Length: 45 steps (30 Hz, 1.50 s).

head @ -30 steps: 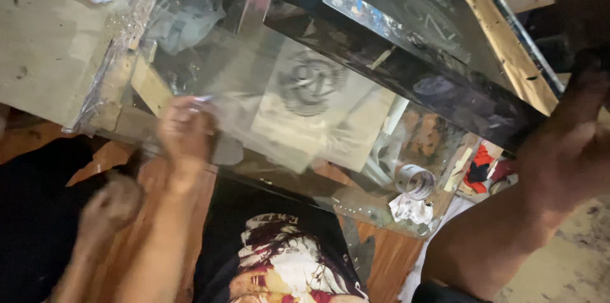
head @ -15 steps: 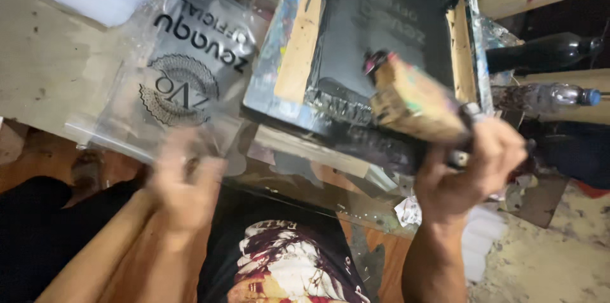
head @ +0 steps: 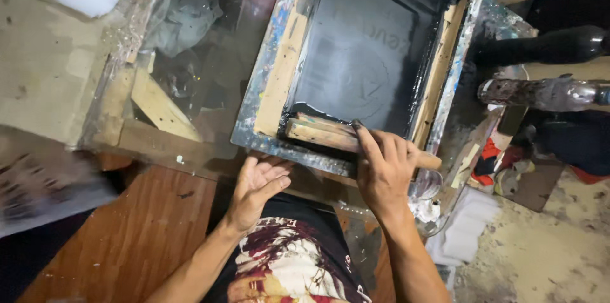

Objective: The person uses a squeegee to pull ink across a screen printing frame, transferring a design onto a white plastic bag placed on a wooden table. The person repeatedly repositions the bag and applies ink to the screen to print multiple copies.

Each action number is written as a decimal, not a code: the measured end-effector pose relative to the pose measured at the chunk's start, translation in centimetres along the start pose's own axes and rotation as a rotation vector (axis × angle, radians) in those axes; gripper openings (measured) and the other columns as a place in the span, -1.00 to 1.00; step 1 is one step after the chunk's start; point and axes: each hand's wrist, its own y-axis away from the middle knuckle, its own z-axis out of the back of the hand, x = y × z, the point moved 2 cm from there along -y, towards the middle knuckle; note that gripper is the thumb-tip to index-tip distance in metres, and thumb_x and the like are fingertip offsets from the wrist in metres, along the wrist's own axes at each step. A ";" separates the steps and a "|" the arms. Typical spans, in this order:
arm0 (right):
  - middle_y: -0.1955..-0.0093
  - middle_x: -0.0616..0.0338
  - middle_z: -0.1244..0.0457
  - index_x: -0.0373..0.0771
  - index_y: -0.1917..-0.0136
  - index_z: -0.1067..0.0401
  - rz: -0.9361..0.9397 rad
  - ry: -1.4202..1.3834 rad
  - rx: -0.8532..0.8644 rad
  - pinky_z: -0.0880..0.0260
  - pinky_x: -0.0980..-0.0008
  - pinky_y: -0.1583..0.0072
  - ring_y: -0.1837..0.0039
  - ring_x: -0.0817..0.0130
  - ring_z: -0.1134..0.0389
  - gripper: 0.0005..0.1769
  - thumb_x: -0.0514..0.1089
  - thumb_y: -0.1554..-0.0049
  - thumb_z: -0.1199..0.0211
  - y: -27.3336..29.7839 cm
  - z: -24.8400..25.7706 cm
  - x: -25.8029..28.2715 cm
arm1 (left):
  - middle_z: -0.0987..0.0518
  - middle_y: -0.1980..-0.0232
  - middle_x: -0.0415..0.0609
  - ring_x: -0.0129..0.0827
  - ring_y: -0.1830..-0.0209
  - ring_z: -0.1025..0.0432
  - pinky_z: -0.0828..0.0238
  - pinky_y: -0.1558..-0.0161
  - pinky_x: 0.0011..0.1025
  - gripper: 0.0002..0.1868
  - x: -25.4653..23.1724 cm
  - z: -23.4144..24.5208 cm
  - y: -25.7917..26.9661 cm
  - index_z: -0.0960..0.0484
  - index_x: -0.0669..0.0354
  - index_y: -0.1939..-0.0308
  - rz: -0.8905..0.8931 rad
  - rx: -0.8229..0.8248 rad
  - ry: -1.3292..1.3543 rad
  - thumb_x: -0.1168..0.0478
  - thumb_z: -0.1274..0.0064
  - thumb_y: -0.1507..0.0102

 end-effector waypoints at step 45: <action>-0.15 0.04 -0.24 0.01 -0.46 -0.39 -0.028 0.197 0.180 -0.04 -0.02 -0.30 -0.18 0.02 -0.25 -0.10 -0.10 0.14 -0.59 -9.3 -9.3 -7.1 | -0.75 0.24 0.08 -0.41 0.23 -0.61 -0.63 0.09 -0.32 -0.57 -3.9 -0.7 -3.1 -0.73 0.34 0.05 0.104 -0.460 -0.267 0.35 -0.49 -0.02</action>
